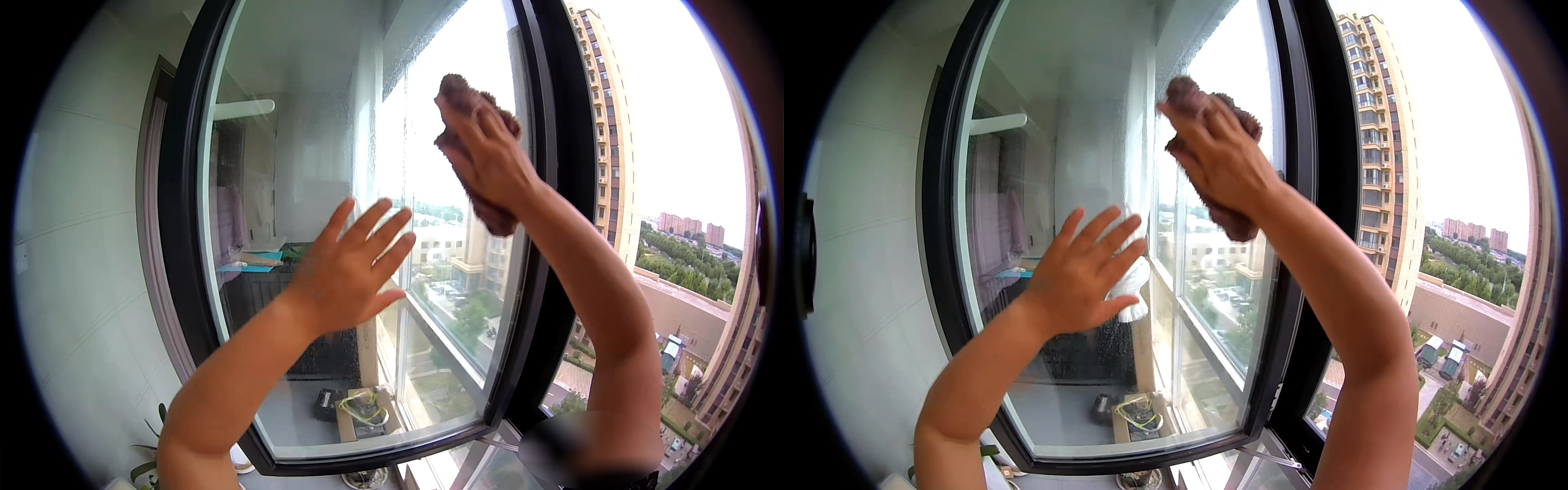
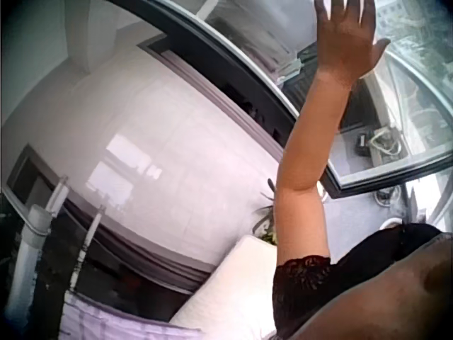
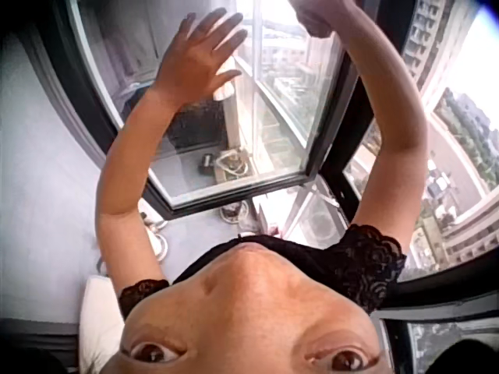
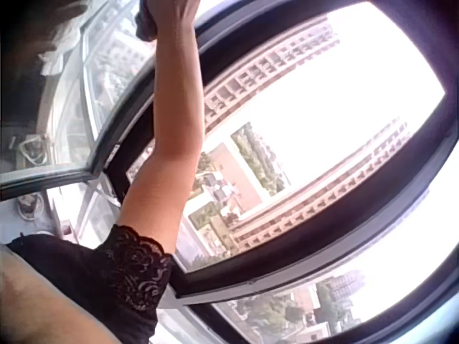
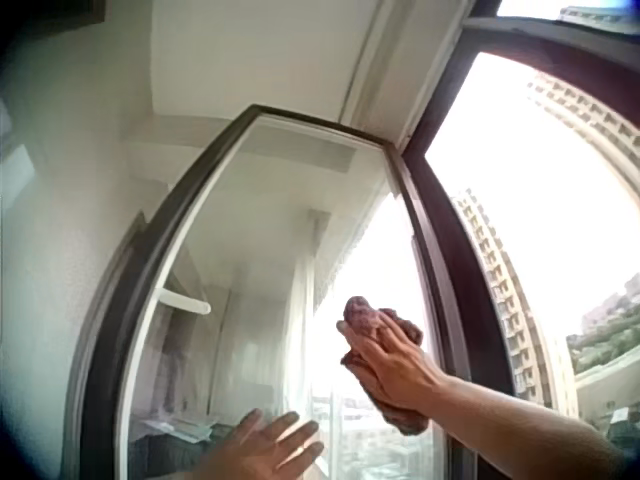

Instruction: The person washes a pink cloth in a sink, wrings it out, and then uses it to wipe the glass and frames of a large window. The person cleans the window surface and the surrounding frame thoroughly.

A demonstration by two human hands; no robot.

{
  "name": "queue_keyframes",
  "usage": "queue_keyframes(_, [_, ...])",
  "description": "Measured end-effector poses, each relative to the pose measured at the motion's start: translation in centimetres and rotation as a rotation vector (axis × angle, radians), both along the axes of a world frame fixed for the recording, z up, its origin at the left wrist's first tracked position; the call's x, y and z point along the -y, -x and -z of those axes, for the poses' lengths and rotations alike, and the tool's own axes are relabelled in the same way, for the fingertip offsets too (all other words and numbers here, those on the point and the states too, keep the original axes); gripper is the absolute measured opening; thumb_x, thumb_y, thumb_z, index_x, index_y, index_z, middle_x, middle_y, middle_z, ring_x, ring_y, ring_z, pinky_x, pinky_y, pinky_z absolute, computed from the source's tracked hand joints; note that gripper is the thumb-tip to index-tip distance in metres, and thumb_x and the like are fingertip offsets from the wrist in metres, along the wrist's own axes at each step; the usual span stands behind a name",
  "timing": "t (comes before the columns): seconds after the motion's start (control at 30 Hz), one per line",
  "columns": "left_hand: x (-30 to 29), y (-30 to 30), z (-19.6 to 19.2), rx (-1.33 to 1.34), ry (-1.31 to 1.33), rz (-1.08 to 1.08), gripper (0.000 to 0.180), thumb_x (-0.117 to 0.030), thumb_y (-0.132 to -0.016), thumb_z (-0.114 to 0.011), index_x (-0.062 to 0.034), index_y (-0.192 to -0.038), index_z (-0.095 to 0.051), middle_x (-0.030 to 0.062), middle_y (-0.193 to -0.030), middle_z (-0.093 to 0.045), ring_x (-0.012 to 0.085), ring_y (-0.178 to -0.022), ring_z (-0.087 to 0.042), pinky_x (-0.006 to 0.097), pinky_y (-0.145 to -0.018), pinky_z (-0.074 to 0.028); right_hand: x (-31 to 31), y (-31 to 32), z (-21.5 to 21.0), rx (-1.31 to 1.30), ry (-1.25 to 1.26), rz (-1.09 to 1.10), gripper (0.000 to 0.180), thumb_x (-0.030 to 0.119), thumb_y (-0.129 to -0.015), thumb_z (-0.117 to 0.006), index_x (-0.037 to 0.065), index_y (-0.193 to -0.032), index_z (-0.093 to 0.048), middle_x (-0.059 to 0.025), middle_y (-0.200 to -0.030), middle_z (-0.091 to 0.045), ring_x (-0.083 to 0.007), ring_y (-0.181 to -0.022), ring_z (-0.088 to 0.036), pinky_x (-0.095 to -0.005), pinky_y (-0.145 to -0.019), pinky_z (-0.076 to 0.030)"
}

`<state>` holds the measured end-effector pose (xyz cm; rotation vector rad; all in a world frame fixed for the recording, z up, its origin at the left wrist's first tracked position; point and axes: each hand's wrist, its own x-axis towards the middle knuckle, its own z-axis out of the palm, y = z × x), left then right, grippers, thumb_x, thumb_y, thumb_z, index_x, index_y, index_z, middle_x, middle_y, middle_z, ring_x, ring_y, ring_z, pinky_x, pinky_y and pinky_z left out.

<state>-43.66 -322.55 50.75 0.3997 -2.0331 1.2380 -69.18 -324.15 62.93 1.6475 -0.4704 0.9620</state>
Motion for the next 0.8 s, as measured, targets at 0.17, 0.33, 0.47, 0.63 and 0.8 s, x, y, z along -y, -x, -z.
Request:
queue_keyframes(0.17, [0.3,-1.6,-15.0,-0.082,0.242,-0.201,0.065,-0.052,-0.086,-0.062,-0.0181,-0.14,-0.047,0.0087,-0.151,-0.036,0.0312,-0.14,-0.031,0.056,-0.115,-0.019,-0.7,3.7,-18.2,0.823,0.042,-0.278,0.046,0.032,-0.092,-0.061,0.005,-0.125,-0.044,-0.0286,-0.115,-0.059,-0.0428,-0.106,-0.06,-0.0478,-0.092,-0.049])
queue_keyframes(0.33, [-0.9,-9.0,-21.7,-0.289,0.268,-0.472,0.059,-0.047,-0.093,-0.055,-0.0164,-0.142,-0.044,0.0084,-0.152,-0.035,0.0289,-0.142,-0.029,0.049,-0.116,-0.021,-0.2,-11.9,-20.2,0.51,-0.002,-0.104,0.049,0.041,-0.093,-0.052,0.004,-0.125,-0.045,-0.0217,-0.111,-0.066,-0.0366,-0.107,-0.062,-0.0482,-0.089,-0.048])
queue_keyframes(0.47, [0.2,-11.6,-21.8,-0.297,0.323,-0.453,0.054,-0.041,-0.098,-0.05,-0.0139,-0.144,-0.042,0.0089,-0.153,-0.034,0.0279,-0.143,-0.027,0.048,-0.116,-0.022,0.6,-12.8,-23.1,0.221,0.072,-0.005,0.042,0.045,-0.092,-0.048,0.02,-0.125,-0.059,-0.0107,-0.125,-0.062,-0.0306,-0.124,-0.051,-0.0409,-0.104,-0.038])
queue_keyframes(0.63, [3.3,-9.7,-20.8,-0.386,0.425,-0.489,0.057,-0.048,-0.097,-0.047,-0.0159,-0.144,-0.041,0.0098,-0.153,-0.034,0.0282,-0.143,-0.027,0.048,-0.116,-0.023,4.0,5.2,-22.8,0.605,0.099,0.054,0.053,0.053,-0.091,-0.043,0.017,-0.128,-0.058,-0.0108,-0.135,-0.055,-0.0357,-0.13,-0.043,-0.0513,-0.109,-0.028])
queue_keyframes(0.8, [2.7,-3.3,-14.9,-0.203,0.414,-0.303,0.064,-0.052,-0.091,-0.055,-0.0167,-0.143,-0.044,0.0102,-0.153,-0.033,0.0291,-0.143,-0.027,0.052,-0.115,-0.025,-1.8,6.0,-10.6,0.603,-0.015,0.162,0.057,0.053,-0.091,-0.044,0.016,-0.133,-0.054,-0.0092,-0.138,-0.053,-0.0375,-0.133,-0.038,-0.0539,-0.109,-0.026])
